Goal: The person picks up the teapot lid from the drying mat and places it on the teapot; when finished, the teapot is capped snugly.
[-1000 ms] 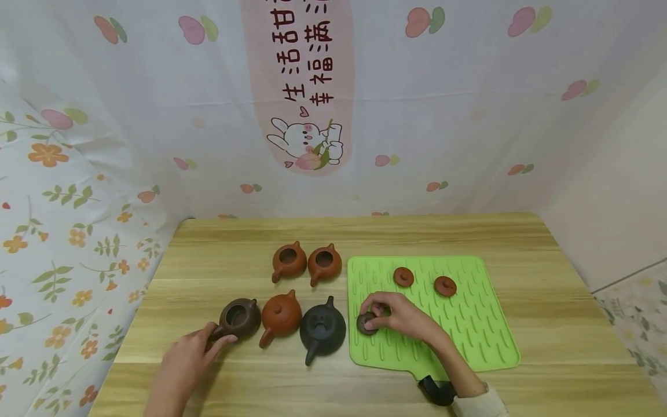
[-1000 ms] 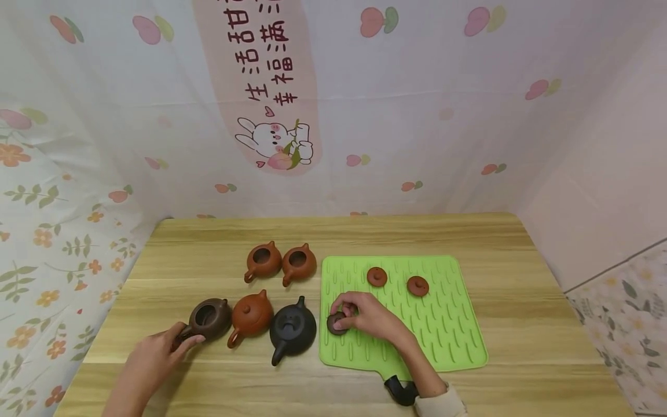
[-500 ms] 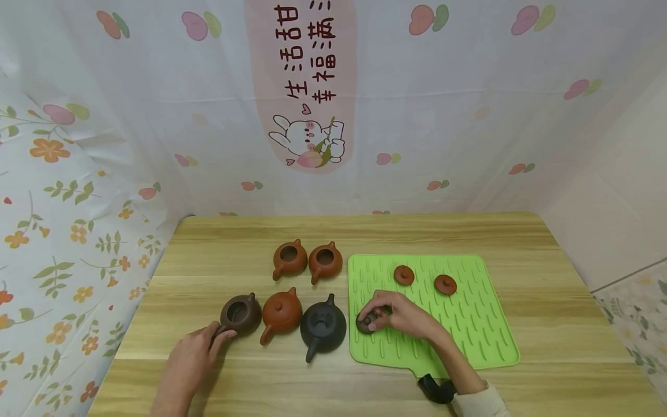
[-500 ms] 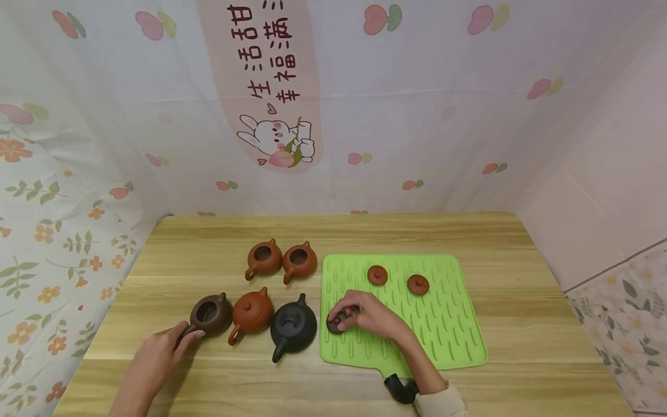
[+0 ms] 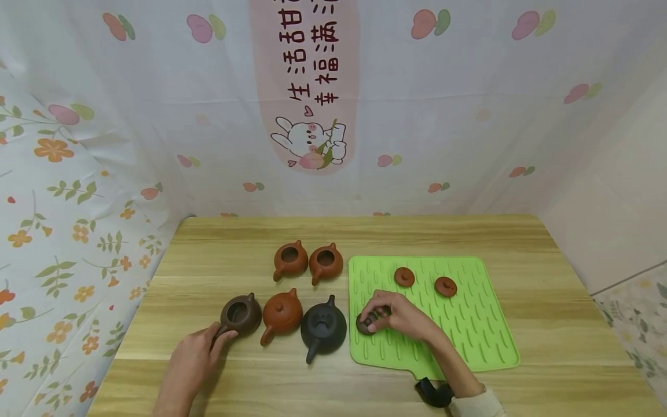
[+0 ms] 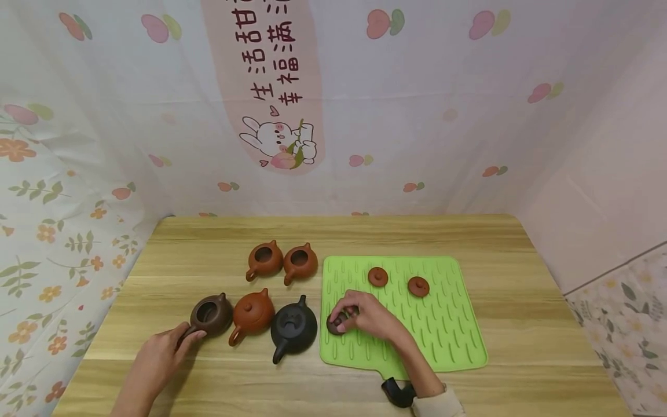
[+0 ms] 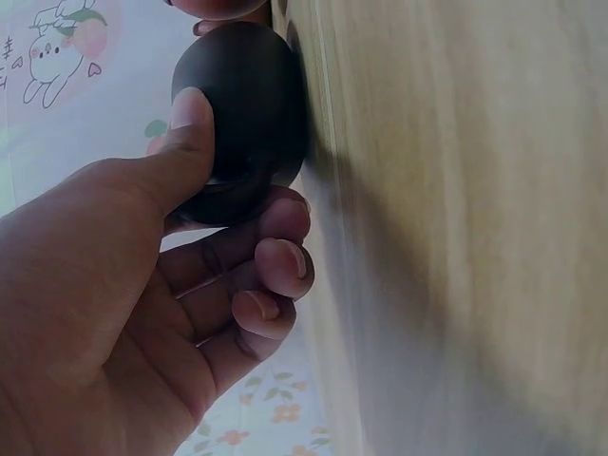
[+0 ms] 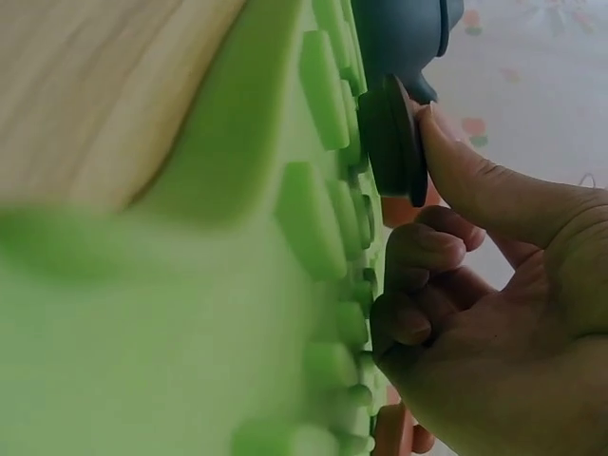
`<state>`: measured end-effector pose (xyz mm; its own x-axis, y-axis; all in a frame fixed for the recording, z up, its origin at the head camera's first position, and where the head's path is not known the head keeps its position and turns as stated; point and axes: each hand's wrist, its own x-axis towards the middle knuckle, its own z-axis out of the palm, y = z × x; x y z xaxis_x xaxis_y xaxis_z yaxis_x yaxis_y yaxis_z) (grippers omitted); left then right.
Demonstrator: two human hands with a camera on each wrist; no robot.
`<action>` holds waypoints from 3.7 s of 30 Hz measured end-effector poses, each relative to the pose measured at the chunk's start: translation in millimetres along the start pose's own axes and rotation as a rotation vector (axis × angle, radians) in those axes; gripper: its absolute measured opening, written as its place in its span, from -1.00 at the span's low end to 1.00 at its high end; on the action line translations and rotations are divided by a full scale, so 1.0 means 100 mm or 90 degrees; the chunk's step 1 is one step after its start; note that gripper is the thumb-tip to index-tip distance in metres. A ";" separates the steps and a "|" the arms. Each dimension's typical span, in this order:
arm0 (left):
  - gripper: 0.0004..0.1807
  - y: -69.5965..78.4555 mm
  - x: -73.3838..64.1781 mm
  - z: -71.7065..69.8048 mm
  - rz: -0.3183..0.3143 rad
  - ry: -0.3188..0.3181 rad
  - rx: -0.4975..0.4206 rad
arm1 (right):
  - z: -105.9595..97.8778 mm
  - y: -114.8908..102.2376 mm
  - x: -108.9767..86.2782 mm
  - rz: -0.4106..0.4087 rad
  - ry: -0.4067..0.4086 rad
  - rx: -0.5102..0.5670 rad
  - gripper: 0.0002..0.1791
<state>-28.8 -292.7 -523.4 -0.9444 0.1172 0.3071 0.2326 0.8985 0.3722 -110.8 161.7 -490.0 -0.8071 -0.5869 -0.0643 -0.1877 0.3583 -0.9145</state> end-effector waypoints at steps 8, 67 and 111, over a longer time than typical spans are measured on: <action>-0.57 -0.12 0.00 0.09 0.011 -0.002 0.000 | 0.01 -0.03 0.04 -0.004 0.005 -0.011 -0.81; -0.60 -0.23 -0.03 0.19 0.005 0.006 0.029 | 0.69 -0.99 0.91 -0.092 -0.041 -0.009 -0.78; -0.64 -0.37 -0.06 0.30 -0.003 -0.005 0.040 | 1.45 -1.34 1.57 -0.129 -0.001 -0.208 -0.79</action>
<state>-39.0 -314.2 -565.8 -0.9474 0.1166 0.2979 0.2135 0.9240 0.3174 -131.4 -84.0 -435.5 -0.7346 -0.6705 0.1041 -0.5123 0.4475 -0.7330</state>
